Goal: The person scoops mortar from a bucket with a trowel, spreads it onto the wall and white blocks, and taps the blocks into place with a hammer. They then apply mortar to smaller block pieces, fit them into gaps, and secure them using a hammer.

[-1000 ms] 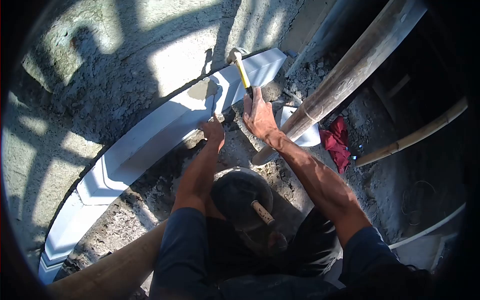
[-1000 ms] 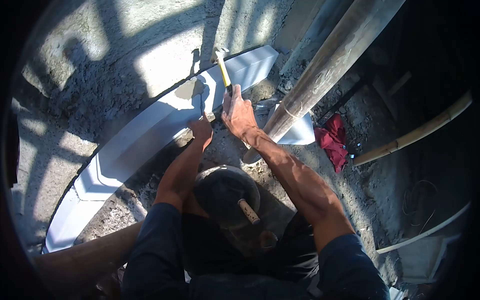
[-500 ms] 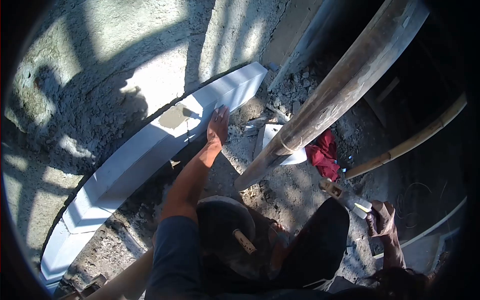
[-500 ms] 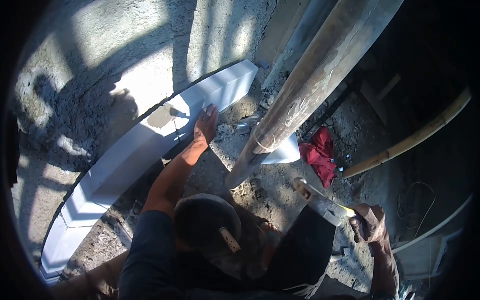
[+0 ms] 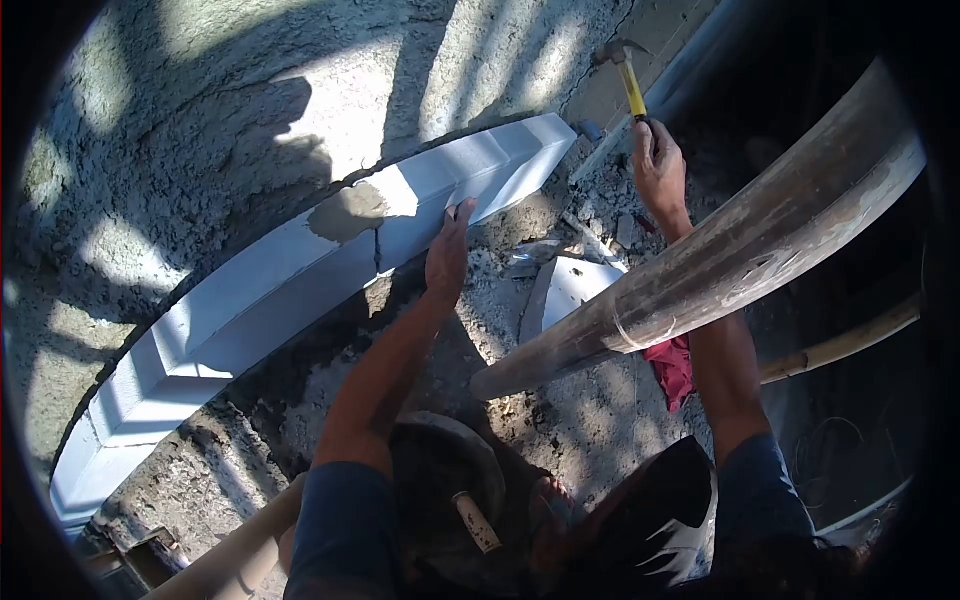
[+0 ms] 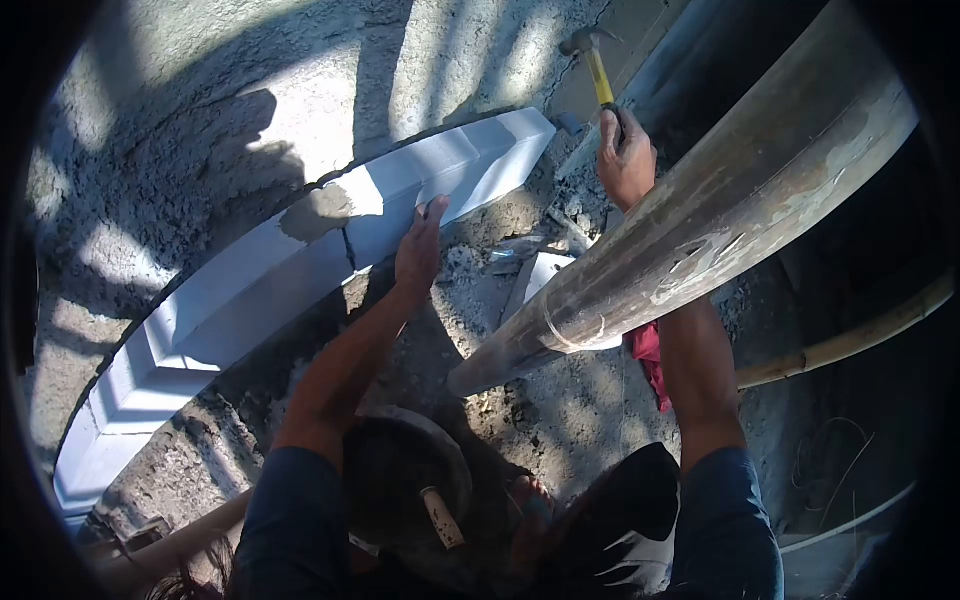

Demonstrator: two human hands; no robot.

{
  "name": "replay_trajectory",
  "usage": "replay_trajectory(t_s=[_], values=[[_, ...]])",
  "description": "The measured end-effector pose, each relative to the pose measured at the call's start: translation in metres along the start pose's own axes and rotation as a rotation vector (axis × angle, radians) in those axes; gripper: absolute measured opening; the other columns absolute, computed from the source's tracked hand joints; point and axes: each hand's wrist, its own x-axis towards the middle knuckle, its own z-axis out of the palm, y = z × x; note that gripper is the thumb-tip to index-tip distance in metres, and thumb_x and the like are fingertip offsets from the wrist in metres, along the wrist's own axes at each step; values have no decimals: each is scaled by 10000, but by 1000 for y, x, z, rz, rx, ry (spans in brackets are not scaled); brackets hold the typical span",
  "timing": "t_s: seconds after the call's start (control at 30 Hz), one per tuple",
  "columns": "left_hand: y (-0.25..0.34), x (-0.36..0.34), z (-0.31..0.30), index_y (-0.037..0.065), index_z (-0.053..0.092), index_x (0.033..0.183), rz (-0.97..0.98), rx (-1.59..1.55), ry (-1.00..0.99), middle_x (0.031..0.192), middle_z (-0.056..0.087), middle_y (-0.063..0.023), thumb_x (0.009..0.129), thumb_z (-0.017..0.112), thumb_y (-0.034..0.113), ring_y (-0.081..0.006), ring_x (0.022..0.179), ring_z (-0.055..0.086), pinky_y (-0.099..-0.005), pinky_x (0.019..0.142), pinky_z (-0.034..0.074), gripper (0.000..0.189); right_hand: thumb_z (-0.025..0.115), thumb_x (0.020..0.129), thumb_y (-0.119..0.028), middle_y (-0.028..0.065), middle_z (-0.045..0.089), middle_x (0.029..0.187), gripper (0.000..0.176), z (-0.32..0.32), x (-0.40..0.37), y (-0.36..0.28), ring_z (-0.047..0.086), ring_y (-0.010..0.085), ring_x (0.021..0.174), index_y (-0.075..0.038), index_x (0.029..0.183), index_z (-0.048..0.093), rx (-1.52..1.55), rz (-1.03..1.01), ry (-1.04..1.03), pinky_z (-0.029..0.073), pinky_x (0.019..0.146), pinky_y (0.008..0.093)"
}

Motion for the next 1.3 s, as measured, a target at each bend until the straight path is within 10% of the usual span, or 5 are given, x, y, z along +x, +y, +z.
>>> replay_trajectory(t_s=[0.43,0.6,0.73,0.9,1.3], values=[[-8,-7,-7,42,428,1421,5,-82,40,1602,138,-61,945,450,339,-224,1476,46,-414,1188,58,562,491,924,-399,265,648,865,438,46,15,24,619,462,844,-13,1089,614,-132,44,-344,478,733,468],[-7,-10,-11,70,416,1433,31,-36,-22,1606,127,-54,954,433,327,-232,1478,38,-427,1186,47,544,447,972,-336,244,613,764,350,72,-25,7,618,459,774,-32,1092,572,91,55,116,464,697,487],[-6,-4,-7,103,416,1442,64,-21,-54,1610,112,-56,958,434,314,-254,1480,30,-458,1179,33,528,437,975,-312,250,612,769,338,74,-14,53,608,467,749,-44,1168,507,-214,-99,-339,464,695,494],[1,-5,-1,105,432,1433,37,0,-38,1612,93,-62,961,433,312,-264,1480,22,-467,1176,28,515,455,993,-257,207,611,747,220,50,-21,-29,597,423,661,-39,1015,476,93,49,27,478,618,442],[-1,-8,7,28,413,1423,-2,-55,43,1606,98,-72,931,462,282,-238,1475,39,-432,1192,53,556,482,987,-249,176,603,702,253,69,-66,-17,641,284,635,5,985,481,37,-42,-178,471,578,371]])
